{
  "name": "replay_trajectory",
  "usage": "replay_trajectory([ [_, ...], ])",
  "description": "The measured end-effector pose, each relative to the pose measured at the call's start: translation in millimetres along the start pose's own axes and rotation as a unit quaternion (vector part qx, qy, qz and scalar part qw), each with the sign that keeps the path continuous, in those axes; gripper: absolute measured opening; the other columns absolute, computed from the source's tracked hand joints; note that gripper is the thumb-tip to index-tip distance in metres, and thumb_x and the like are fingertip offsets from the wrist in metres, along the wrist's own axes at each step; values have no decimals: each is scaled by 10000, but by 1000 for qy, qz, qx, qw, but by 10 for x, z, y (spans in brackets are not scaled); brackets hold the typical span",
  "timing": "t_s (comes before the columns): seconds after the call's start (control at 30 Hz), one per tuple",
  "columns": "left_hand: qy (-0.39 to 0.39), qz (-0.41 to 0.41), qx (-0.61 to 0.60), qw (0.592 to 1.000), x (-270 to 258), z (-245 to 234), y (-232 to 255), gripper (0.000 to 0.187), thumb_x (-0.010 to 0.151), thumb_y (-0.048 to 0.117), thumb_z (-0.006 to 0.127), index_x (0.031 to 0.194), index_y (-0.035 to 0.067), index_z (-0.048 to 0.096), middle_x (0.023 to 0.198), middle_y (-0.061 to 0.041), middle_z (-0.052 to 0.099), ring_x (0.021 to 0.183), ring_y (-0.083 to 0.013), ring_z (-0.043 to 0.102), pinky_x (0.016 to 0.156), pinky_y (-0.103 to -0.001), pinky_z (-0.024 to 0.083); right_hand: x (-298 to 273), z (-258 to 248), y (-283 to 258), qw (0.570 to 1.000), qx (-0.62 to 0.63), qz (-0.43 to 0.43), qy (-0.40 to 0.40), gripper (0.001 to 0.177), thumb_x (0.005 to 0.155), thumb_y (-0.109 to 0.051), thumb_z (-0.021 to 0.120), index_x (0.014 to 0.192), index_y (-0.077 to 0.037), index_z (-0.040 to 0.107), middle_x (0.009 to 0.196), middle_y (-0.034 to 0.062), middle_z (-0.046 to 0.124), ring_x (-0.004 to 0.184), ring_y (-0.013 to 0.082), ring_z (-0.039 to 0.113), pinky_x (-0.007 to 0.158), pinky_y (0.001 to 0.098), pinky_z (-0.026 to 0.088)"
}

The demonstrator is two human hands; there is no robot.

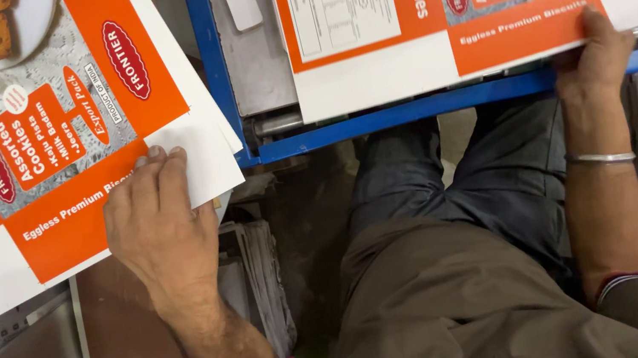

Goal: The person feeds flat, printed cardboard sheets into a blue laminating or gluing machine. They hold the sheets with both hands, guide them through the rollers, and then remove the processed sheets from the output side.

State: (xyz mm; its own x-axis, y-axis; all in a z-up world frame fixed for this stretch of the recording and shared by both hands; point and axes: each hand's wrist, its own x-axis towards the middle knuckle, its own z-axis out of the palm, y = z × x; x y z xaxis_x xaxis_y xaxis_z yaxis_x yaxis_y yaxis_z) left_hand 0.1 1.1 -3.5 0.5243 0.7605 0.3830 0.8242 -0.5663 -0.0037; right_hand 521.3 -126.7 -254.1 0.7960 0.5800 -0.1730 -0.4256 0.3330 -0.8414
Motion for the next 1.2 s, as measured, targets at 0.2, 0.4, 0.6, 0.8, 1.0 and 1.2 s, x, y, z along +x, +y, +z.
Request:
replay_trajectory([
  [0.2, -7, 6, -141, 990, 39, -213, -356, 478, 828, 73, 714, 1303, 20, 689, 1343, -145, 692, 1235, -355, 661, 1030, -481, 503, -425, -8, 7, 987, -81, 133, -47, 289, 1113, -156, 535, 1336, 28, 540, 1190, 199, 680, 1028, 324, 737, 843, 428, 653],
  [0.4, 180, -15, -106, 978, 82, -33, -106, 278, 1073, 90, 576, 1316, -22, 652, 1322, -191, 697, 1218, -382, 691, 1037, -500, 527, -1065, 606, -177, 966, -63, 157, -197, 387, 1126, -178, 542, 1432, 59, 519, 1330, 240, 635, 1144, 344, 695, 931, 423, 628],
  [0.6, 20, 132, -116, 984, 235, 647, 1613, 460, 935, 182, 644, 1311, -83, 631, 1328, -244, 622, 1306, -364, 564, 1150, -538, 391, -1596, 1338, -206, 846, 36, 191, -497, 487, 1086, -246, 645, 1479, 27, 550, 1343, 165, 634, 1329, 302, 610, 1170, 475, 537],
  [0.8, 20, 355, -339, 871, -433, 1293, 2146, 449, 910, 262, 698, 1189, -89, 678, 1259, -242, 686, 1240, -376, 634, 1147, -499, 474, -1092, 1207, -510, 985, 46, 99, -136, 499, 1025, 22, 550, 1512, 7, 442, 1396, 111, 604, 1273, 235, 637, 1140, 397, 553],
  [1.0, -108, 381, -295, 870, -661, 3045, 2427, 394, 873, 251, 705, 1116, -58, 682, 1206, -225, 697, 1191, -365, 650, 1115, -497, 494, -485, 337, -619, 999, 0, -27, -22, 444, 1044, 98, 508, 1486, 106, 464, 1467, 211, 617, 1343, 321, 676, 1188, 439, 581],
  [1.2, -163, 301, -145, 928, -286, 3804, 2959, 365, 849, 246, 702, 1083, -34, 689, 1174, -203, 701, 1162, -350, 654, 1089, -494, 499, -626, -283, -507, 992, -57, -101, 56, 460, 1039, 126, 501, 1496, 98, 465, 1471, 209, 604, 1336, 320, 664, 1180, 439, 576],
])
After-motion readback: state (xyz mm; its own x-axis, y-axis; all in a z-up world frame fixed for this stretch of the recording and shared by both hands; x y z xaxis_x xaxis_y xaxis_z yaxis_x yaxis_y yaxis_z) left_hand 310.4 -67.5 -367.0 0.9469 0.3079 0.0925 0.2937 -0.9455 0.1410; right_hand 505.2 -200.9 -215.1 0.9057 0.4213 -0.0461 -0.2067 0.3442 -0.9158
